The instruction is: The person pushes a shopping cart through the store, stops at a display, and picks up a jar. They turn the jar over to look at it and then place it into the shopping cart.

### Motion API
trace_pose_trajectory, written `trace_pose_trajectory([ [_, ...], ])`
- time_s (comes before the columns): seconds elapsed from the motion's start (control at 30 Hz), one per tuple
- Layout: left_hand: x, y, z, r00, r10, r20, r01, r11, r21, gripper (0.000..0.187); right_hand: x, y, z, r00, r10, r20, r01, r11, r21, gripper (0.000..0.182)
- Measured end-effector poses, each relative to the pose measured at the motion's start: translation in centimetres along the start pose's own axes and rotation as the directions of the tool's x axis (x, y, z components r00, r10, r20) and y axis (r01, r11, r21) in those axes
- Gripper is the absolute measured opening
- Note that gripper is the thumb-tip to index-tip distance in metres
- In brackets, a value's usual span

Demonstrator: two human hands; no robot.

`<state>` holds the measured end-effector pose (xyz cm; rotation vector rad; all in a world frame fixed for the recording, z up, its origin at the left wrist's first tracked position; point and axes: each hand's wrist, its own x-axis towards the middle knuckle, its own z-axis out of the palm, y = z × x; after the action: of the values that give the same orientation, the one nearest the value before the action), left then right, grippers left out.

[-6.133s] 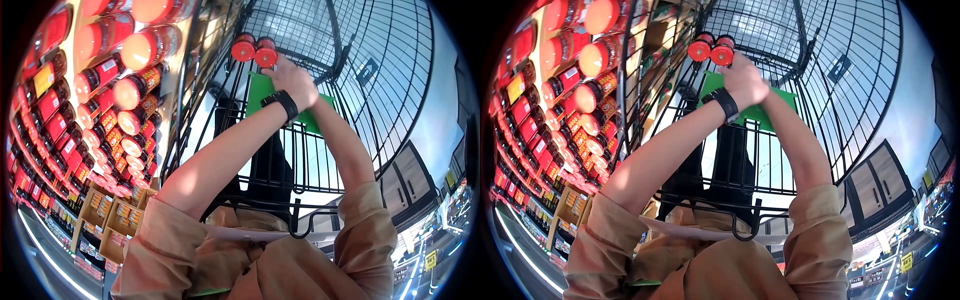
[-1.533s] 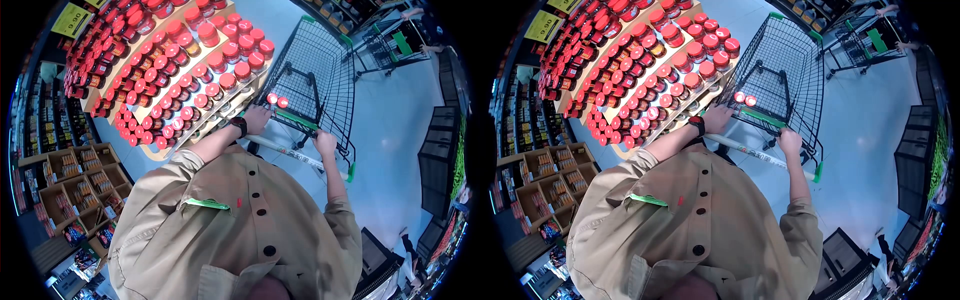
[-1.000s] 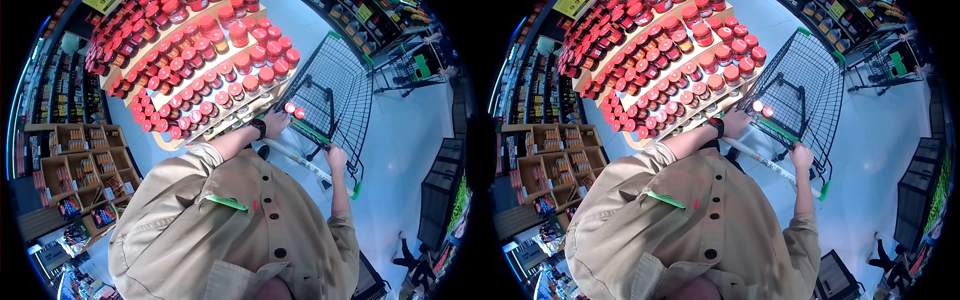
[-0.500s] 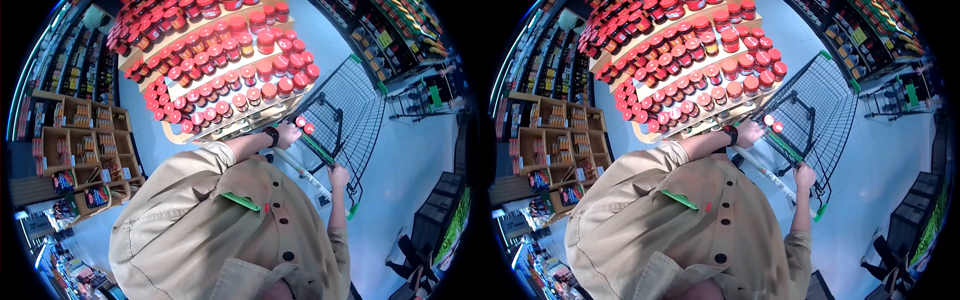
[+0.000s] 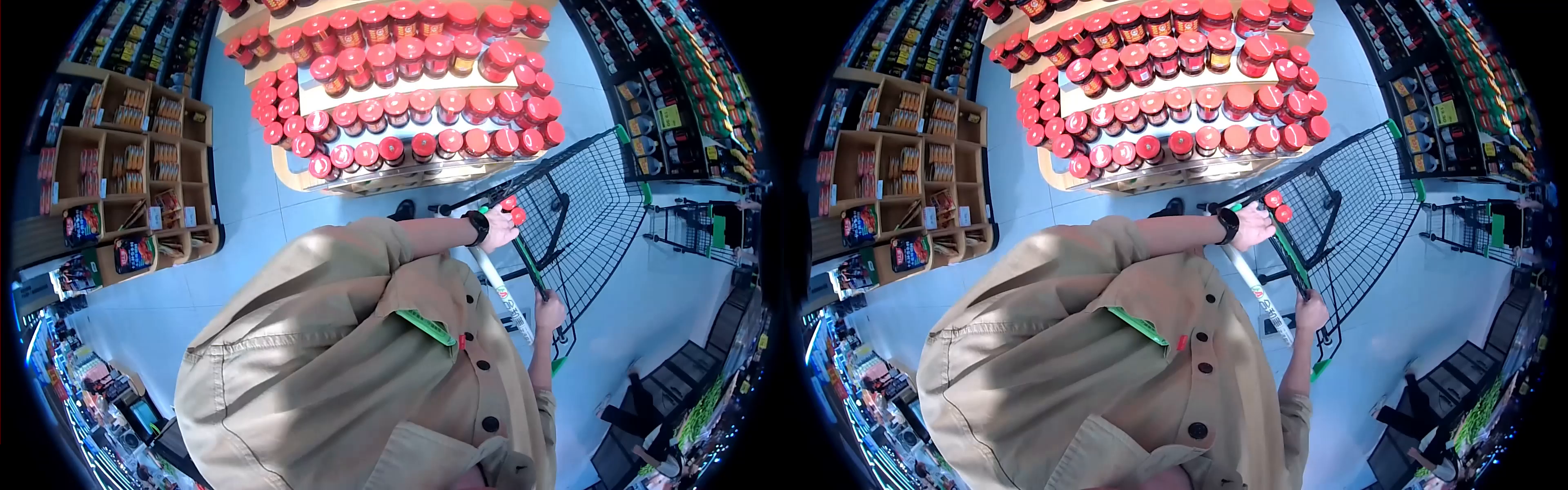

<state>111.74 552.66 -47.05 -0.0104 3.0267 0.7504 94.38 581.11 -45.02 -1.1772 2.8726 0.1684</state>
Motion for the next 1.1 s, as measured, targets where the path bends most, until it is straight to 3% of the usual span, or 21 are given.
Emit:
trace_pose_trajectory([
  [0.5,1.7,-1.7,1.1,0.991,0.040,0.128,-0.040,0.999,-0.001,0.049,0.4,0.4,1.6,0.997,-0.060,-0.041,0.062,0.997,0.047,0.025],
  [0.63,1.9,-1.8,0.7,0.986,0.047,0.160,-0.046,0.999,-0.007,0.048,0.8,0.4,2.7,0.998,-0.051,-0.048,0.053,0.997,0.049,0.025],
  [0.67,1.9,-1.8,0.4,0.985,0.042,0.170,-0.042,0.999,-0.004,0.046,0.9,0.5,2.9,0.995,-0.061,-0.081,0.067,0.995,0.077,0.032],
  [1.1,3.0,-2.4,0.2,0.987,0.053,0.151,-0.057,0.998,0.025,0.042,1.9,1.4,4.1,0.991,-0.090,-0.102,0.097,0.993,0.064,0.032],
])
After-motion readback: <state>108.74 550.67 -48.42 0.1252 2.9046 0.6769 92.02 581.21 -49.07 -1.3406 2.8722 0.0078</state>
